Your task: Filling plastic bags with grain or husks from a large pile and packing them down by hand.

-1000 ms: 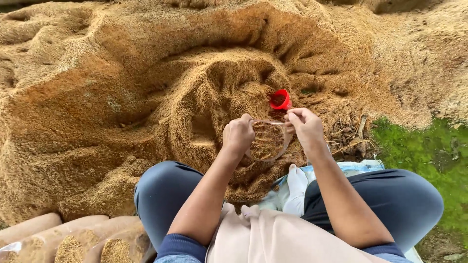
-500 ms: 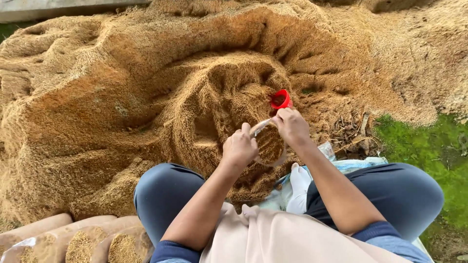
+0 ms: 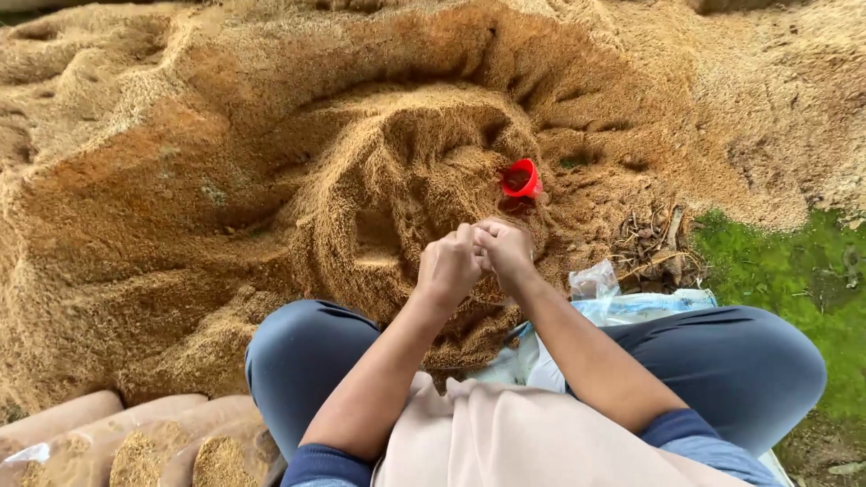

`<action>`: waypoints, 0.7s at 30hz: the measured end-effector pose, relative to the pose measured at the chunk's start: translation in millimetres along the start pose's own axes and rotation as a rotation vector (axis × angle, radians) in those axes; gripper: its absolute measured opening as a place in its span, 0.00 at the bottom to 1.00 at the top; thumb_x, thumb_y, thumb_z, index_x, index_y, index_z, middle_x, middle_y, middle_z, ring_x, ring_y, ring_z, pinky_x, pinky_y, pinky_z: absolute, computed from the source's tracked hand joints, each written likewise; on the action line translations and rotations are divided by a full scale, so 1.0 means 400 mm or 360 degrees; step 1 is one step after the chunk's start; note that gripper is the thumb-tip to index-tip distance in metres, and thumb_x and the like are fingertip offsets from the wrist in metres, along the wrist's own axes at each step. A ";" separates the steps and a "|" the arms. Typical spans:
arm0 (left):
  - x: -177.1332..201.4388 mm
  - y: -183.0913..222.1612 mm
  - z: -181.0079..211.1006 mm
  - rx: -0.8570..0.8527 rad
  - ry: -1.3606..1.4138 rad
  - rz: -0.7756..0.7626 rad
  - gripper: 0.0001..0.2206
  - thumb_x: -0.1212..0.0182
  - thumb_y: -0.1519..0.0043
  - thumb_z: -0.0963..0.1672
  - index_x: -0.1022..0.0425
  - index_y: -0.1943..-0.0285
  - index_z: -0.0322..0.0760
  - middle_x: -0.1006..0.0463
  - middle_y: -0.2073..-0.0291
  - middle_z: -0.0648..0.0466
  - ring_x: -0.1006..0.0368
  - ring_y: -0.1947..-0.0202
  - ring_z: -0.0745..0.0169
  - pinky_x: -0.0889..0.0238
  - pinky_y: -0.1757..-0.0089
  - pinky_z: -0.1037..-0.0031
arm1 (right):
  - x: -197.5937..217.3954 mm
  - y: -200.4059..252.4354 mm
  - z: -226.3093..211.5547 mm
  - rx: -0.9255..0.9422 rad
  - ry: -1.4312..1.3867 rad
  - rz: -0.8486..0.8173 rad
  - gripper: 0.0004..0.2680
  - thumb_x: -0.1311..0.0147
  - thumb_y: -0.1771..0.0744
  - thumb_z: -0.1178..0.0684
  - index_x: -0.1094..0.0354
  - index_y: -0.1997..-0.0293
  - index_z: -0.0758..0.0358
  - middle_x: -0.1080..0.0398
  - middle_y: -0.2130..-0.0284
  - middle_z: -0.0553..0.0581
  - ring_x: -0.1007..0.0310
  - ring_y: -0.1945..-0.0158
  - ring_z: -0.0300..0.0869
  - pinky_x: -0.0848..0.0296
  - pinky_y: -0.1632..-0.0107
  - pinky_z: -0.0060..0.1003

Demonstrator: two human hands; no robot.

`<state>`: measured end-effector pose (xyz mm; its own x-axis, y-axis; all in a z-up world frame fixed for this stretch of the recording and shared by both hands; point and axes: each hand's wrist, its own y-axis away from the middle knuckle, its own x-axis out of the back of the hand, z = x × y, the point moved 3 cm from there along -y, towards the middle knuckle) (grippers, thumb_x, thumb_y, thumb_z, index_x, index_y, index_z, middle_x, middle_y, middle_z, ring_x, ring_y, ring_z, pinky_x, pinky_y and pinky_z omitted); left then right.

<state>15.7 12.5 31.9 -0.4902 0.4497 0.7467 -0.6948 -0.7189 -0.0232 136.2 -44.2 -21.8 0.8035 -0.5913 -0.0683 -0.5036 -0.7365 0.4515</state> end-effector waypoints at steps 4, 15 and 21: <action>0.020 -0.011 -0.008 0.0034 0.0031 0.0026 0.08 0.58 0.34 0.38 0.31 0.59 0.32 0.21 0.69 0.37 0.20 0.67 0.35 0.27 0.64 0.48 | 0.015 -0.038 -0.004 -0.0221 -0.0063 -0.0024 0.10 0.50 0.30 0.56 0.32 0.45 0.66 0.25 0.60 0.58 0.21 0.60 0.40 0.18 0.54 0.43; 0.008 -0.011 -0.059 0.0087 0.0134 0.0138 0.08 0.54 0.34 0.43 0.31 0.64 0.38 0.22 0.73 0.43 0.21 0.69 0.38 0.28 0.66 0.50 | 0.011 -0.063 0.068 -0.0207 0.0099 -0.0065 0.11 0.44 0.35 0.59 0.27 0.48 0.62 0.24 0.73 0.57 0.22 0.74 0.41 0.17 0.68 0.41; 0.016 -0.017 -0.050 0.0028 0.0165 0.0201 0.08 0.51 0.32 0.43 0.30 0.62 0.34 0.23 0.74 0.37 0.22 0.71 0.31 0.30 0.68 0.47 | 0.008 -0.083 0.203 -0.0273 0.0145 -0.0105 0.04 0.41 0.34 0.56 0.23 0.58 0.58 0.22 0.73 0.57 0.21 0.74 0.41 0.16 0.68 0.40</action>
<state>6.8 31.0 23.3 -0.6255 0.4068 0.6657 -0.6151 -0.7820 -0.1001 129.7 -48.4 -109.3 0.8623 -0.5058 -0.0257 -0.3936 -0.7013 0.5944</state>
